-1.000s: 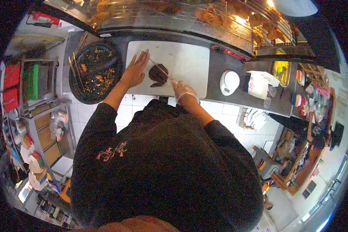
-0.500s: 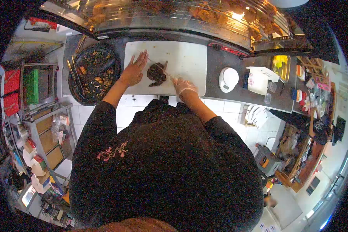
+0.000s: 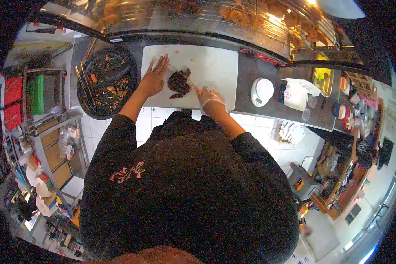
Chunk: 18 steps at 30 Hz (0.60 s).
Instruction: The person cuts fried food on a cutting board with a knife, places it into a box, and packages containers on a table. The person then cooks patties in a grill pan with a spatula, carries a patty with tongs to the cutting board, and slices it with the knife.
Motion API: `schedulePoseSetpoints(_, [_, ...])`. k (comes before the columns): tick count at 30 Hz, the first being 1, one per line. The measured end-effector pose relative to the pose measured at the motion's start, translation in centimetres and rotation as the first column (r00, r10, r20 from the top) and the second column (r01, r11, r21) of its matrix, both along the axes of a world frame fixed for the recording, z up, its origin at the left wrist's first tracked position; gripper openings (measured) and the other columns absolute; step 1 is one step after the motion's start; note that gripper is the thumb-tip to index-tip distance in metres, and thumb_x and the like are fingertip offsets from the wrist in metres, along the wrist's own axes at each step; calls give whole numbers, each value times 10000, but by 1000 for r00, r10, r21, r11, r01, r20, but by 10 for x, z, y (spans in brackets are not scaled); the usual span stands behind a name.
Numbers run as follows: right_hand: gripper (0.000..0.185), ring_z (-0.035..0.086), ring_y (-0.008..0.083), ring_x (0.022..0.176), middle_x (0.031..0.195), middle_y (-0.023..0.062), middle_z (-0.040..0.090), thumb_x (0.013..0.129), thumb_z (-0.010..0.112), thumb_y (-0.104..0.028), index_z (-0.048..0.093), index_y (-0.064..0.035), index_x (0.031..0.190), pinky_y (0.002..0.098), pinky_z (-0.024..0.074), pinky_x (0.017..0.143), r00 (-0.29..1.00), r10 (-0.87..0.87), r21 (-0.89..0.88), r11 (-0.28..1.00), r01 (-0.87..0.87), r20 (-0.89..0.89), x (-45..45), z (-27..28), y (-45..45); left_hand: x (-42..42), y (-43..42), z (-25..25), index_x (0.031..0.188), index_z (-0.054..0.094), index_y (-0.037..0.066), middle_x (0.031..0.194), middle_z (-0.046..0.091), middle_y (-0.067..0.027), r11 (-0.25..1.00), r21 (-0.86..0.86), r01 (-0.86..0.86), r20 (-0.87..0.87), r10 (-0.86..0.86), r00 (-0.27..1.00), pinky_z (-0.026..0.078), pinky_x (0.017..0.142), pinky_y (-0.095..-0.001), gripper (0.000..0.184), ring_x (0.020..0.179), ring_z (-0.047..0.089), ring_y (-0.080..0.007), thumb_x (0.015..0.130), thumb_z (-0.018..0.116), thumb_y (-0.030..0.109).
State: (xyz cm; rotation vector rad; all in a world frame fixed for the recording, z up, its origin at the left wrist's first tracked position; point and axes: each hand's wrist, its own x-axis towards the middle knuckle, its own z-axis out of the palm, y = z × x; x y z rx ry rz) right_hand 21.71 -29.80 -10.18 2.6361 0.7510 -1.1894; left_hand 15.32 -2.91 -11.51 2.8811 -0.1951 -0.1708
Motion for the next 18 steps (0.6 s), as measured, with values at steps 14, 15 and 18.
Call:
schedulePoseSetpoints(14, [405,581,349,1148,1245,178,568,987,359,-294,436,-131,1350,466,485,940,999,-18,95,995,14,45,-18,17,-8,0,-8,-22,1536,93,67,1616,68,-92,999,44,20,18,-20,1000,143,1187,-493,819,1480,145,-257,819,490,78])
schedulePoseSetpoints(15, [447,590,362,1130,1202,196,602,1003,302,-383,483,-98,1296,483,480,931,997,12,143,989,-23,80,-18,18,-7,1,-8,-24,1536,93,67,1616,68,-92,999,42,25,20,-25,999,143,1187,-493,819,1480,145,-257,819,490,78])
schedulePoseSetpoints(18, [519,611,396,1079,1127,229,646,1018,265,-463,534,-69,1223,506,476,920,943,-326,71,941,331,-72,-15,12,1,-2,-13,-25,1537,110,80,1616,78,-84,999,40,0,-10,1,1000,149,1188,-485,813,1478,155,-250,817,490,72])
